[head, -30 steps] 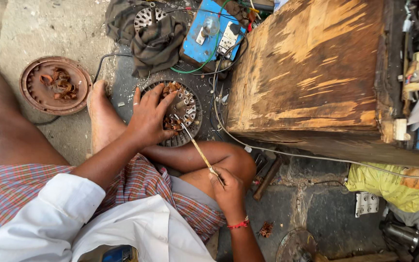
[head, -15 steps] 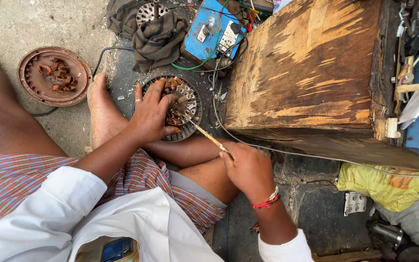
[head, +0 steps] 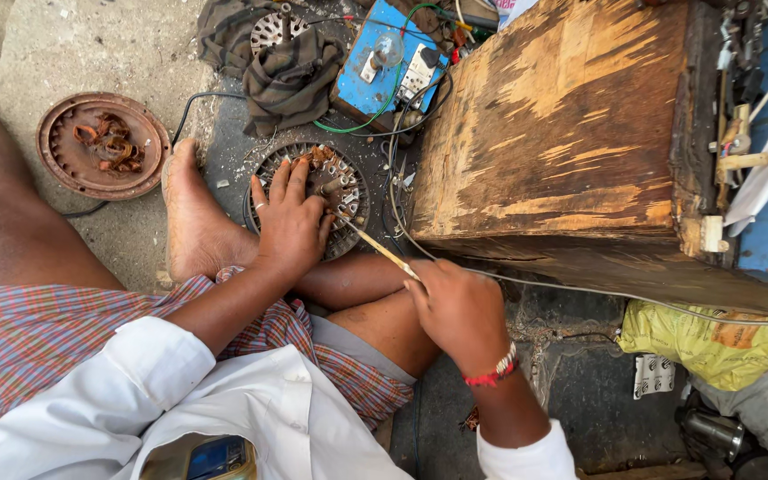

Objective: The person sits on the ground and uses a long metal rod to punch copper windings out of an electric motor stator, moving extracted copper pieces onto a plate beside them. They briefly use pliers to pull remaining winding material from the stator slots and continue knocking the windings loose by hand and rod.

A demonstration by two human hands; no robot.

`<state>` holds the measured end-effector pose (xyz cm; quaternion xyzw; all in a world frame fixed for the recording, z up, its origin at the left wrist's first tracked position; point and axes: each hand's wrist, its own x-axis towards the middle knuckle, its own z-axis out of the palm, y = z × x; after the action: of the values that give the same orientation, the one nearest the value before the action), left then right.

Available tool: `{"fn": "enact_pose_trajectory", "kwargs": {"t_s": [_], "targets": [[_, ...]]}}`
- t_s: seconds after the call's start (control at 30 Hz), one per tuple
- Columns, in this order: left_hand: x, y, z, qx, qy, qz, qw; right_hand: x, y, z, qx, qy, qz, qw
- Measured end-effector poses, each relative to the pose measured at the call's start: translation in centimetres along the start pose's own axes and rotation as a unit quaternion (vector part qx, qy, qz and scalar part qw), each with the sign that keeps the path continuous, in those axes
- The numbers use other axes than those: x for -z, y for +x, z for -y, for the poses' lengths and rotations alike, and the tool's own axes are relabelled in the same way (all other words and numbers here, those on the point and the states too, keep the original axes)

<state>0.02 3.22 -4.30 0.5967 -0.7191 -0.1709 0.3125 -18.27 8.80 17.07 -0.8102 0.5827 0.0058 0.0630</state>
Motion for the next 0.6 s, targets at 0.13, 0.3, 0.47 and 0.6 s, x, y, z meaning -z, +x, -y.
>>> {"fn": "enact_pose_trajectory", "kwargs": {"t_s": [0.13,0.3,0.47,0.6], "targets": [[-0.1,-0.3,0.2,-0.006,0.001,-0.007,1.000,0.0,-3.2,-0.6,-0.083,0.069,-0.026,0.994],[-0.3,-0.6,0.6,-0.016,-0.075,-0.051,0.996,-0.2,-6.5,-2.0,-0.214,0.148,-0.030,0.965],[0.9,-0.7,1.3,0.058,-0.258,-0.083,0.961,-2.7,-7.7,-2.9,-0.289,0.236,-0.034,0.927],[4.0,0.3,5.0,0.159,-0.448,-0.108,0.873,-5.1,-8.2,-4.3,-0.278,0.298,-0.055,0.912]]}}
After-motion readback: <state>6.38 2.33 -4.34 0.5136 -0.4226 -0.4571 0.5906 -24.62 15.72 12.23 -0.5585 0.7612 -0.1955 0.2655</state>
